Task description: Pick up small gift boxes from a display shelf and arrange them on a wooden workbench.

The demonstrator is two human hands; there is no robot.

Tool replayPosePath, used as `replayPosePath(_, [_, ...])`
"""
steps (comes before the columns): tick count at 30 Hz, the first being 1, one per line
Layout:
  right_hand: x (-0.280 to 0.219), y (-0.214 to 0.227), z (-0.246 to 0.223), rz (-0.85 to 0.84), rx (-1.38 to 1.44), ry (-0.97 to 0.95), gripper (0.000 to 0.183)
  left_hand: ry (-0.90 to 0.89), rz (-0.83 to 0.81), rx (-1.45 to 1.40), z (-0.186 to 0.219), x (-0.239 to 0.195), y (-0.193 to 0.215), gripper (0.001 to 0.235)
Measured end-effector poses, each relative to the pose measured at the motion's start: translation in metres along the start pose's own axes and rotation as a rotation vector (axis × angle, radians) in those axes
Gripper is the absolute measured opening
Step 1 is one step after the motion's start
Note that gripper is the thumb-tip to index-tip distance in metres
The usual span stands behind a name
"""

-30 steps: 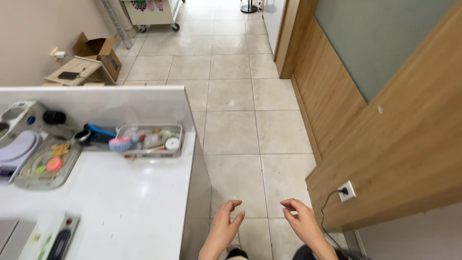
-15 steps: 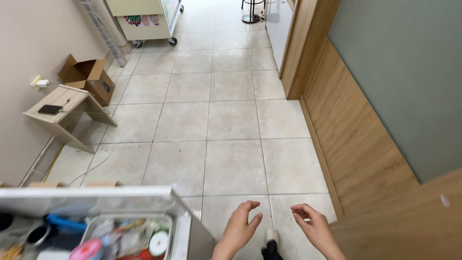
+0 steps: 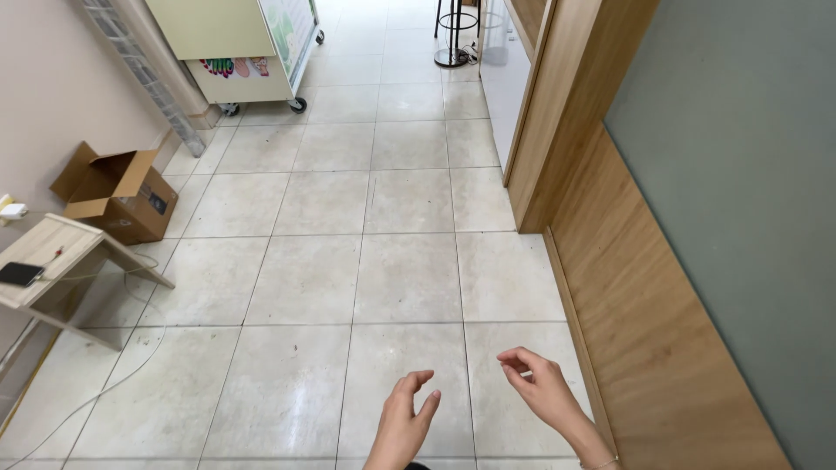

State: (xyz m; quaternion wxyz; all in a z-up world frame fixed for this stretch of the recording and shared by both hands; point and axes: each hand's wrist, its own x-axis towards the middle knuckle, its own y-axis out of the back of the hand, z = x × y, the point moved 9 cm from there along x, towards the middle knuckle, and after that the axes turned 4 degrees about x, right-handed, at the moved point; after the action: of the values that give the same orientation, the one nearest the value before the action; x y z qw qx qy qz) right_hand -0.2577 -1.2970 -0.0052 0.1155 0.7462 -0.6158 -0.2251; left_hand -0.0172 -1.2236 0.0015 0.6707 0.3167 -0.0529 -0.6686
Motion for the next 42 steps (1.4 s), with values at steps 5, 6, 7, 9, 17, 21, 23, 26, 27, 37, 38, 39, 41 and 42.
replayPosePath(5, [0.111,-0.004,0.001,-0.045,0.063,0.026,0.019,0.008,0.021,0.014,-0.024,0.127,0.002,0.04])
replayPosePath(6, [0.132,-0.008,-0.001,-0.06,0.061,0.012,0.018,0.029,0.025,0.05,-0.028,0.152,0.007,0.042])
replayPosePath(7, [0.156,-0.008,-0.004,-0.053,0.062,0.01,0.018,0.024,0.019,0.052,-0.024,0.178,0.013,0.042])
replayPosePath(9, [0.203,-0.008,-0.011,-0.044,0.062,0.009,0.018,0.07,0.02,0.005,-0.019,0.229,0.029,0.044])
replayPosePath(17, [0.413,0.012,-0.085,0.071,0.036,0.038,0.018,-0.11,-0.044,-0.042,0.107,0.428,0.113,0.04])
replayPosePath(21, [0.492,0.019,-0.125,0.106,0.007,0.067,0.018,-0.312,-0.041,0.007,0.173,0.499,0.14,0.036])
replayPosePath(23, [0.53,0.016,-0.114,0.09,0.033,0.032,0.018,-0.332,-0.055,-0.006,0.187,0.541,0.138,0.036])
replayPosePath(26, [0.59,0.021,-0.107,0.061,0.062,-0.01,0.018,-0.343,-0.092,-0.017,0.195,0.607,0.13,0.035])
replayPosePath(27, [0.612,0.029,-0.106,0.05,0.064,-0.023,0.018,-0.335,-0.119,-0.016,0.198,0.633,0.122,0.035])
replayPosePath(37, [0.868,0.138,-0.127,0.115,0.051,0.019,0.017,-0.209,-0.163,0.109,0.279,0.9,0.111,0.036])
replayPosePath(38, [0.895,0.15,-0.13,0.133,0.04,0.038,0.017,-0.215,-0.157,0.121,0.29,0.925,0.112,0.038])
replayPosePath(39, [0.911,0.158,-0.126,0.145,0.03,0.038,0.018,-0.208,-0.164,0.134,0.294,0.94,0.108,0.04])
replayPosePath(41, [0.944,0.173,-0.136,0.15,0.031,0.044,0.019,-0.213,-0.16,0.1,0.312,0.974,0.105,0.039])
replayPosePath(42, [0.962,0.181,-0.143,0.154,0.03,0.064,0.019,-0.223,-0.142,0.066,0.323,0.993,0.105,0.037])
